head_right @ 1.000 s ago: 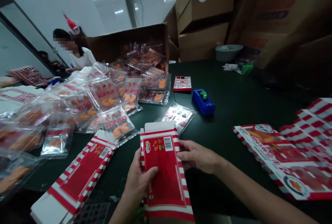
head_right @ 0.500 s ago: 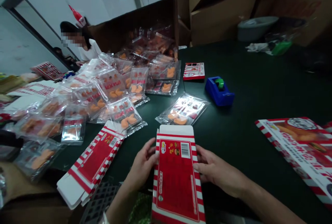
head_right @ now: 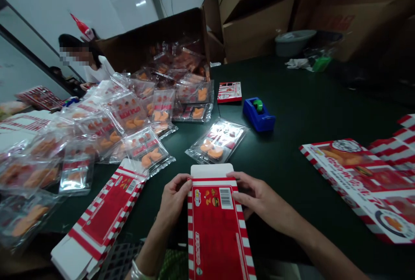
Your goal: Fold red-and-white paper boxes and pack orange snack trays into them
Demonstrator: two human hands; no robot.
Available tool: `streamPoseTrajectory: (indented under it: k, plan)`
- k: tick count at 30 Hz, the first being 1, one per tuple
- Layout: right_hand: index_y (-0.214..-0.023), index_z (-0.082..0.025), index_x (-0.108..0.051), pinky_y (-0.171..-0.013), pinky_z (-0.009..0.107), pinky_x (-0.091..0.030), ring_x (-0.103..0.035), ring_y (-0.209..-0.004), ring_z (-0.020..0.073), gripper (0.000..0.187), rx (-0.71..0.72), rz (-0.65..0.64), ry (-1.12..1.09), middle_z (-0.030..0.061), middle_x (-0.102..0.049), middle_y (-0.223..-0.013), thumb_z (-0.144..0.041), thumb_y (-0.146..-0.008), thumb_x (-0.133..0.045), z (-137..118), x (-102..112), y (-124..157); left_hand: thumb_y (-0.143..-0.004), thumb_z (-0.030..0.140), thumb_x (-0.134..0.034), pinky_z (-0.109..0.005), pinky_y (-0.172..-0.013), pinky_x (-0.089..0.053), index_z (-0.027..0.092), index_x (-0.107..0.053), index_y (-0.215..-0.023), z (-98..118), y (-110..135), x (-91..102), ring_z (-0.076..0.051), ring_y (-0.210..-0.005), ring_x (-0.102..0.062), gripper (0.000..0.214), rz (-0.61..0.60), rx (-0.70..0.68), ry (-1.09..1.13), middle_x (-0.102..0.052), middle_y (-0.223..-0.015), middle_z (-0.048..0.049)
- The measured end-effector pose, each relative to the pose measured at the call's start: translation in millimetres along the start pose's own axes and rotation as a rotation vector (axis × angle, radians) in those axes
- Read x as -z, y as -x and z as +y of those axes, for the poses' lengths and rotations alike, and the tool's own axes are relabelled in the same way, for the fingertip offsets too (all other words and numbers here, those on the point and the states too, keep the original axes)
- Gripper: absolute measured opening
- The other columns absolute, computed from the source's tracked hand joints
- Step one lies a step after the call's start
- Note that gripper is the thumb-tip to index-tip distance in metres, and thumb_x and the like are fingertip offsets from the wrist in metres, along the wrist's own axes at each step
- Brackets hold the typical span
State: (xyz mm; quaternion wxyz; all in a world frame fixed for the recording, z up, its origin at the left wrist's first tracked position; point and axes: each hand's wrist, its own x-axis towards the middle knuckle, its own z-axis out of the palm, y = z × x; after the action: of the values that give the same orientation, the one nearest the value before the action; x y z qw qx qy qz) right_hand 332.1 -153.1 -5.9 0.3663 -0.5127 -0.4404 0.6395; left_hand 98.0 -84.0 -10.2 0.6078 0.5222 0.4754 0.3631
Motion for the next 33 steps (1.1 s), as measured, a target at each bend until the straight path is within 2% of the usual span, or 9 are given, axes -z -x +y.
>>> streamPoseTrajectory:
  k: [3,5,9,12,16,19,22,28,33]
  plan:
    - [-0.098,-0.021,-0.066,-0.071,0.032,-0.056,-0.065,-0.087,0.0236,0.034,0.130,0.193,0.213,0.0061,-0.068,-0.099,-0.050,-0.084,-0.057,1.5,-2.1,3.0,-0.078,0.035,-0.063,-0.023,-0.062,-0.047,0.015,-0.065,-0.075,-4.3,-3.4,-4.7,-0.015,-0.068,-0.060,0.020,0.009,-0.010,-0.046,-0.066,-0.072,-0.0003]
    - [-0.078,-0.020,-0.067,-0.076,0.031,-0.053,-0.064,-0.088,0.0235,0.030,0.235,0.338,0.331,0.0064,-0.068,-0.097,-0.048,-0.083,-0.057,4.4,-4.2,2.3,-0.076,0.030,-0.064,-0.022,-0.062,-0.045,0.014,-0.064,-0.070,-8.3,-5.9,-8.2,-0.012,-0.064,-0.056,0.017,0.024,-0.018,-0.023,-0.064,-0.069,0.0005]
    - [-0.083,-0.021,-0.060,-0.067,0.030,-0.051,-0.063,-0.080,0.0221,0.022,0.229,0.519,0.364,0.0057,-0.066,-0.087,-0.043,-0.079,-0.061,9.0,-5.6,-1.7,-0.072,0.026,-0.064,-0.021,-0.057,-0.043,0.017,-0.057,-0.072,-12.9,-10.9,-13.5,-0.010,-0.059,-0.052,0.012,0.062,-0.027,0.032,-0.057,-0.065,0.0037]
    - [-0.091,-0.022,-0.059,-0.066,0.029,-0.051,-0.062,-0.079,0.0205,0.023,0.235,0.454,0.346,0.0041,-0.065,-0.085,-0.042,-0.080,-0.060,8.0,-2.4,-0.4,-0.073,0.023,-0.063,-0.022,-0.062,-0.044,0.017,-0.059,-0.077,-7.7,-9.1,-12.3,-0.011,-0.064,-0.054,0.008,-0.006,-0.081,-0.009,-0.059,-0.071,0.0023]
    - [-0.074,-0.019,-0.062,-0.075,0.029,-0.050,-0.061,-0.088,0.0213,0.027,0.215,0.243,0.245,0.0057,-0.065,-0.094,-0.045,-0.080,-0.063,5.1,1.9,6.1,-0.075,0.022,-0.062,-0.025,-0.073,-0.046,0.015,-0.063,-0.073,4.6,1.9,-9.2,-0.016,-0.078,-0.058,0.007,-0.176,-0.113,-0.086,-0.065,-0.083,-0.0039]
    - [-0.068,-0.017,-0.058,-0.074,0.028,-0.051,-0.062,-0.090,0.0216,0.031,0.129,0.190,0.106,0.0071,-0.065,-0.105,-0.045,-0.076,-0.068,5.1,1.0,7.4,-0.074,0.025,-0.064,-0.024,-0.068,-0.045,0.015,-0.057,-0.066,8.0,8.1,-12.9,-0.014,-0.074,-0.056,0.015,-0.156,-0.070,-0.083,-0.065,-0.082,-0.0034]
    - [-0.076,-0.018,-0.058,-0.068,0.028,-0.051,-0.064,-0.083,0.0201,0.028,0.073,0.141,0.052,0.0052,-0.066,-0.095,-0.041,-0.072,-0.074,3.8,-3.2,3.8,-0.070,0.025,-0.067,-0.021,-0.059,-0.041,0.016,-0.055,-0.067,8.1,6.9,-18.4,-0.011,-0.063,-0.051,0.015,-0.122,-0.021,-0.103,-0.060,-0.072,0.0013]
    - [-0.074,-0.019,-0.060,-0.055,0.028,-0.049,-0.062,-0.061,0.0173,0.032,-0.022,0.252,-0.079,0.0005,-0.065,-0.069,-0.049,-0.070,-0.070,-7.0,-6.9,-2.1,-0.072,0.030,-0.066,-0.019,-0.051,-0.034,0.016,-0.054,-0.063,19.8,-4.1,-23.5,-0.008,-0.054,-0.042,0.021,-0.131,-0.021,-0.188,-0.049,-0.059,0.0056]
    - [-0.075,-0.018,-0.070,-0.063,0.028,-0.050,-0.063,-0.069,0.0191,0.028,0.072,0.243,0.197,0.0027,-0.070,-0.074,-0.046,-0.075,-0.067,-8.7,3.1,13.0,-0.082,0.030,-0.059,-0.021,-0.059,-0.041,0.018,-0.068,-0.074,19.9,5.1,-25.9,-0.012,-0.065,-0.054,0.017,-0.196,-0.111,-0.306,-0.063,-0.070,0.0012]
